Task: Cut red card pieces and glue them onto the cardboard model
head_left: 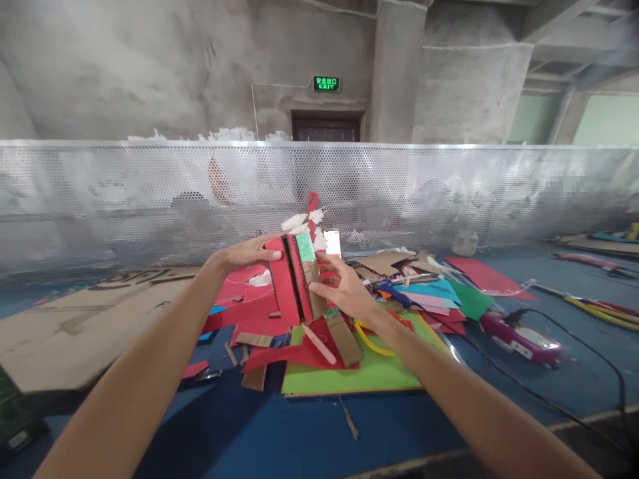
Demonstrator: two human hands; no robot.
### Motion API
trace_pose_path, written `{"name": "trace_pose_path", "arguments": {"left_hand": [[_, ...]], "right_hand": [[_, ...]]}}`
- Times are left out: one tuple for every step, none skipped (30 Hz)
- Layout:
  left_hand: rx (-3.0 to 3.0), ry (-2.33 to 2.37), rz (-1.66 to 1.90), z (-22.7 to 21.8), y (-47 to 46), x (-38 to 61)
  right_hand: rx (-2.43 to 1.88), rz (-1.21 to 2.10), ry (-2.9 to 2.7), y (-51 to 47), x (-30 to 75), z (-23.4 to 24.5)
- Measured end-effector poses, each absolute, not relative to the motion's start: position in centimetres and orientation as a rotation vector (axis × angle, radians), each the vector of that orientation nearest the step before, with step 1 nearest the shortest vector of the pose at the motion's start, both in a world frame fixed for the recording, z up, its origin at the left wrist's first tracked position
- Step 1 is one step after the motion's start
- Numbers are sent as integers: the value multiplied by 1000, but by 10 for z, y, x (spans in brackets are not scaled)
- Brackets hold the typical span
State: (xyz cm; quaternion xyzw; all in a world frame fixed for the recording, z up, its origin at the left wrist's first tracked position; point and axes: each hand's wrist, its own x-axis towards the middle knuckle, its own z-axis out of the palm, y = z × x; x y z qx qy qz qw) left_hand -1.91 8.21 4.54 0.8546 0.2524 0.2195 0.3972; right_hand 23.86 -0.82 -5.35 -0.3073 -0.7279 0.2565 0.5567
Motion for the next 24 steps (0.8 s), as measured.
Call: {"name": "trace_pose_path", "arguments": {"left_hand": [[2163,638,565,45,83,-19],[2157,641,568,44,83,-19],[2151,644,570,43,83,-19],[2146,645,572,43,83,-19],[2142,644,571,43,83,-19],[2139,639,570,43,83,-19],[2137,634,567,43,82,-19],[2135,631,563,43,82,-19],[2135,631,561,44,81,-19],[2139,635,556,45,81,-19],[2149,642,552,46,79,-19],[2168,657,547,48,78,-19],[2199,679,544,50,76,-19],[2244,705,537,53,73,-19],[2304,731,527,57,70,-18],[2373,754,513,60,66,-17],[2445,769,491,65,62,-17],[2510,779,471,69,58,-16],[2559,793,444,73,55,-15],[2594,812,417,77,53,-16],[2614,835,395,81,51,-17],[2625,862,379,83,51,-19],[2633,892,378,86,51,-22],[2640,923,384,88,53,-26]], "right_hand": [[-719,605,-1716,-8,239,-54],[-712,605,-1715,-8,238,-54],[-707,606,-1714,-8,238,-54],[-702,608,-1714,-8,238,-54],[-699,612,-1713,-9,237,-54],[-696,619,-1711,-10,237,-53],[-695,626,-1708,-11,236,-52],[-696,632,-1705,-12,236,-52],[-699,638,-1702,-14,235,-51],[-701,646,-1697,-15,235,-50],[-701,655,-1691,-16,234,-49],[-699,666,-1687,-17,234,-49],[-695,675,-1685,-18,233,-49],[-695,682,-1686,-18,233,-49],[-697,683,-1690,-18,232,-50],[-702,678,-1696,-18,232,-51],[-708,668,-1705,-17,231,-52],[-710,660,-1717,-15,231,-54],[-712,655,-1729,-14,231,-55],[-715,651,-1740,-12,231,-56],[-725,645,-1746,-11,232,-56],[-745,633,-1744,-9,234,-55],[-776,613,-1733,-7,237,-54],[-814,583,-1720,-5,241,-53]]}}
